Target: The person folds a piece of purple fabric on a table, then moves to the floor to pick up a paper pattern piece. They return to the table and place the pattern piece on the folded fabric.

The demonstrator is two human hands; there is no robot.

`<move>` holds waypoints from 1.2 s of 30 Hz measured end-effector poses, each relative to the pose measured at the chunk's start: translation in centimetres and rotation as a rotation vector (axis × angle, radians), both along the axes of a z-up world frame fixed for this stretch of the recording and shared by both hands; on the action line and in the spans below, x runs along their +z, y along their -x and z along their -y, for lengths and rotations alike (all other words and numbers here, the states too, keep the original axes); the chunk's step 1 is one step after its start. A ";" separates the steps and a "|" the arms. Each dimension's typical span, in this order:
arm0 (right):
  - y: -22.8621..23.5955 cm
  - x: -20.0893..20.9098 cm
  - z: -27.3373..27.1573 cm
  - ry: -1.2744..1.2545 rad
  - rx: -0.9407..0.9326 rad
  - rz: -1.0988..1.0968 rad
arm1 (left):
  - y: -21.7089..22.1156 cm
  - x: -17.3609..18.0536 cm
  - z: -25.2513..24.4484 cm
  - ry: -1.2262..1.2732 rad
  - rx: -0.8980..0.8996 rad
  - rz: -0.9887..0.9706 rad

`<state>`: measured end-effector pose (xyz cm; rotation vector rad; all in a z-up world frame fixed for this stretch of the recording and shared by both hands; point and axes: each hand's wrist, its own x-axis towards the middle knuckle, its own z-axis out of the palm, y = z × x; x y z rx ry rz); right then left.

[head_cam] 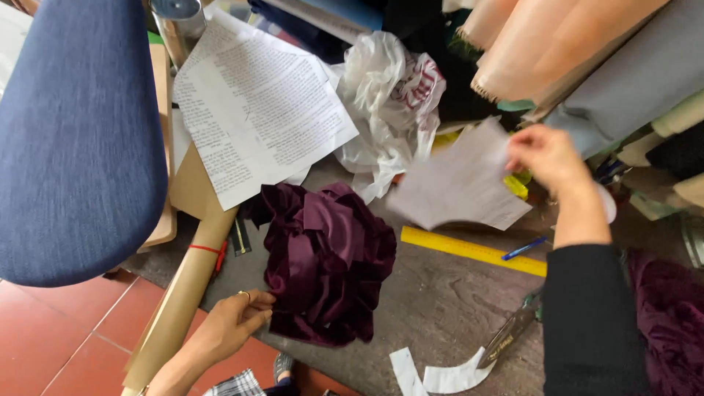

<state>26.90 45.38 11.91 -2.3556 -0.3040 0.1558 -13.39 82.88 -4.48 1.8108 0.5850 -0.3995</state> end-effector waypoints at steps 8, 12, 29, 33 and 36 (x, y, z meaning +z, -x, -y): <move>-3.0 -4.8 -1.6 -0.236 -0.277 -0.045 | 0.5 3.4 -0.5 -0.045 -0.010 -0.049; 3.0 -5.5 -5.1 0.024 -0.135 0.520 | 0.2 4.5 -0.9 -0.169 0.063 0.110; 16.3 1.7 -12.5 -0.470 0.454 -0.017 | -15.5 9.2 1.7 -0.543 -0.227 0.716; 13.5 5.1 -9.1 -0.770 0.248 -0.143 | -17.5 11.9 0.6 -0.207 -0.131 0.665; 12.4 6.5 -6.6 -0.765 0.249 -0.149 | -17.4 14.7 1.2 -0.048 -0.089 0.682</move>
